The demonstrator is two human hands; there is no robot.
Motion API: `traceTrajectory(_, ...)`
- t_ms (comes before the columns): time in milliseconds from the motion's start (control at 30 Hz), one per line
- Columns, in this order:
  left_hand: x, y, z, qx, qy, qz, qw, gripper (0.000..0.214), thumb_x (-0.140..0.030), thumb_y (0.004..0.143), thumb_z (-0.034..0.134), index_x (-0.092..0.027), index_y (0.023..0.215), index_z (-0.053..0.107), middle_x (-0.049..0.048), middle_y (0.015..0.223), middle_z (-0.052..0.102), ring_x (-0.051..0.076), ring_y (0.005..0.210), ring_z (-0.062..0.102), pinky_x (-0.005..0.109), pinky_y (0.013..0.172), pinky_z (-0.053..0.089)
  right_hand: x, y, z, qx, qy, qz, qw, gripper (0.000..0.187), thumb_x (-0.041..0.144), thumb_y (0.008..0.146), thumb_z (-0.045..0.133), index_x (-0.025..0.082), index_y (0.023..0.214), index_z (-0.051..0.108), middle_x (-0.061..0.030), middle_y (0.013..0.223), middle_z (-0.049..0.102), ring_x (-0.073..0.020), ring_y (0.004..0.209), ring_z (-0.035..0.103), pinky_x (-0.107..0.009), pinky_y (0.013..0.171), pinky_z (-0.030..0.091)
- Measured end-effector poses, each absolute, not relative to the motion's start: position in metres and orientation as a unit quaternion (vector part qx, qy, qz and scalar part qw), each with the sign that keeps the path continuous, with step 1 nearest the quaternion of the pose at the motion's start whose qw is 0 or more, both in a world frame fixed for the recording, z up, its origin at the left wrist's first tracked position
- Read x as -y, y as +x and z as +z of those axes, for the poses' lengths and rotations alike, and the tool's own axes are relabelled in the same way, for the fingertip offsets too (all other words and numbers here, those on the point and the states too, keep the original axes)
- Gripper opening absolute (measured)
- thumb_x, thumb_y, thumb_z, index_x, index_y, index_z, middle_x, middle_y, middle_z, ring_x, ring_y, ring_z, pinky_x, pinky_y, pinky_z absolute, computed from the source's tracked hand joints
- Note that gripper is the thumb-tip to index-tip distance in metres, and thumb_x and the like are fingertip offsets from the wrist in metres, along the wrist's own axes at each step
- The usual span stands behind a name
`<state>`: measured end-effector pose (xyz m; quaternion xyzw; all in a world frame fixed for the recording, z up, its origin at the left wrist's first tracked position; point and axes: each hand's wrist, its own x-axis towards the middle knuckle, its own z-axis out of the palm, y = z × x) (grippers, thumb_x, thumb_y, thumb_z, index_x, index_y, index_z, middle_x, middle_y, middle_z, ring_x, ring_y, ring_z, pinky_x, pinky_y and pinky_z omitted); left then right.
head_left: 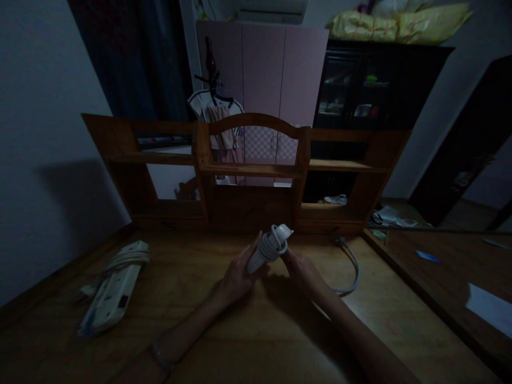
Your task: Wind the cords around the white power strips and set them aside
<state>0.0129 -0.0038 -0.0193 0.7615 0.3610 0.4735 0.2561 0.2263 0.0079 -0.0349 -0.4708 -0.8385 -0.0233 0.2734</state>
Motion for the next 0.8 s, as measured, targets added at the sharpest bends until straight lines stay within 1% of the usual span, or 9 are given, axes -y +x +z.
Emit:
traceTrajectory(67, 0.002, 0.014, -0.017, -0.384, 0.73, 0.494, 0.277, 0.074, -0.029, 0.079, 0.064, -0.024, 0.144, 0.029, 0.008, 0.132, 0.054, 0.022, 0.117, 0.054, 0.034, 0.096, 0.043, -0.004, 0.222, -0.029, 0.837, -0.482, -0.055, 0.253, 0.029, 0.023, 0.096, 0.038, 0.02, 0.125, 0.044, -0.0046, 0.077, 0.068, -0.0162, 0.057, 0.06, -0.023, 0.049, 0.031)
traceTrajectory(167, -0.005, 0.016, -0.02, -0.424, 0.68, 0.521, 0.294, 0.07, -0.03, 0.077, 0.066, -0.024, 0.14, 0.037, 0.0067, 0.132, 0.055, 0.023, 0.119, 0.053, 0.034, 0.098, 0.041, -0.002, 0.219, -0.026, 0.837, -0.496, -0.093, 0.212, 0.019, 0.026, 0.098, 0.039, 0.021, 0.112, 0.05, -0.0044, 0.077, 0.068, -0.0147, 0.055, 0.059, -0.024, 0.047, 0.023)
traceTrajectory(300, -0.016, 0.013, -0.027, -0.477, 0.635, 0.544, 0.271, 0.064, -0.034, 0.079, 0.064, -0.024, 0.138, 0.04, 0.0079, 0.128, 0.057, 0.024, 0.112, 0.057, 0.034, 0.092, 0.044, -0.003, 0.218, -0.03, 0.847, -0.48, -0.123, 0.192, 0.012, 0.027, 0.097, 0.043, 0.02, 0.099, 0.053, -0.004, 0.082, 0.068, -0.0134, 0.056, 0.059, -0.026, 0.048, 0.02)
traceTrajectory(367, -0.019, 0.009, -0.027, -0.501, 0.646, 0.529, 0.227, 0.066, -0.034, 0.08, 0.063, -0.025, 0.14, 0.036, 0.0088, 0.123, 0.06, 0.025, 0.105, 0.06, 0.032, 0.086, 0.046, -0.001, 0.217, -0.031, 0.849, -0.469, -0.139, 0.198, 0.014, 0.028, 0.098, 0.043, 0.02, 0.095, 0.054, -0.0026, 0.08, 0.067, -0.0128, 0.054, 0.057, -0.027, 0.048, 0.017)
traceTrajectory(433, -0.018, 0.004, -0.026, -0.534, 0.677, 0.483, 0.152, 0.07, -0.034, 0.082, 0.061, -0.027, 0.144, 0.029, 0.01, 0.119, 0.061, 0.025, 0.099, 0.062, 0.032, 0.08, 0.047, 0.001, 0.216, -0.029, 0.848, -0.459, -0.157, 0.213, 0.018, 0.03, 0.098, 0.042, 0.02, 0.091, 0.055, -0.0018, 0.077, 0.065, -0.0122, 0.054, 0.056, -0.028, 0.048, 0.016)
traceTrajectory(500, -0.015, 0.0, -0.024, -0.575, 0.708, 0.407, 0.059, 0.073, -0.03, 0.083, 0.059, -0.029, 0.146, 0.022, 0.0106, 0.118, 0.059, 0.024, 0.092, 0.062, 0.031, 0.075, 0.047, 0.004, 0.215, -0.026, 0.844, -0.45, -0.175, 0.233, 0.023, 0.031, 0.099, 0.04, 0.019, 0.087, 0.055, -0.0015, 0.074, 0.063, -0.0117, 0.054, 0.054, -0.028, 0.049, 0.017)
traceTrajectory(600, -0.01, 0.0, -0.024, -0.609, 0.739, 0.281, -0.063, 0.08, -0.023, 0.081, 0.057, -0.033, 0.147, 0.013, 0.0081, 0.112, 0.057, 0.021, 0.082, 0.061, 0.029, 0.069, 0.045, 0.009, 0.214, -0.021, 0.843, -0.432, -0.201, 0.248, 0.024, 0.031, 0.099, 0.04, 0.019, 0.084, 0.055, -0.0014, 0.073, 0.062, -0.012, 0.057, 0.053, -0.029, 0.05, 0.018)
traceTrajectory(700, -0.005, 0.003, -0.026, -0.601, 0.761, 0.21, -0.121, 0.088, -0.017, 0.078, 0.056, -0.033, 0.148, 0.005, 0.0065, 0.108, 0.054, 0.022, 0.084, 0.059, 0.03, 0.067, 0.045, 0.011, 0.214, -0.02, 0.851, -0.409, -0.223, 0.242, 0.023, 0.029, 0.099, 0.041, 0.018, 0.082, 0.053, -0.0009, 0.072, 0.06, -0.0124, 0.058, 0.052, -0.03, 0.051, 0.018)
traceTrajectory(800, -0.001, 0.006, -0.03, -0.588, 0.773, 0.187, -0.146, 0.092, -0.012, 0.074, 0.056, -0.029, 0.148, 0.005, 0.0085, 0.113, 0.053, 0.024, 0.091, 0.057, 0.031, 0.072, 0.045, 0.013, 0.214, -0.021, 0.862, -0.384, -0.237, 0.23, 0.022, 0.027, 0.098, 0.042, 0.019, 0.081, 0.053, -0.0001, 0.07, 0.058, -0.0124, 0.056, 0.05, -0.03, 0.05, 0.018)
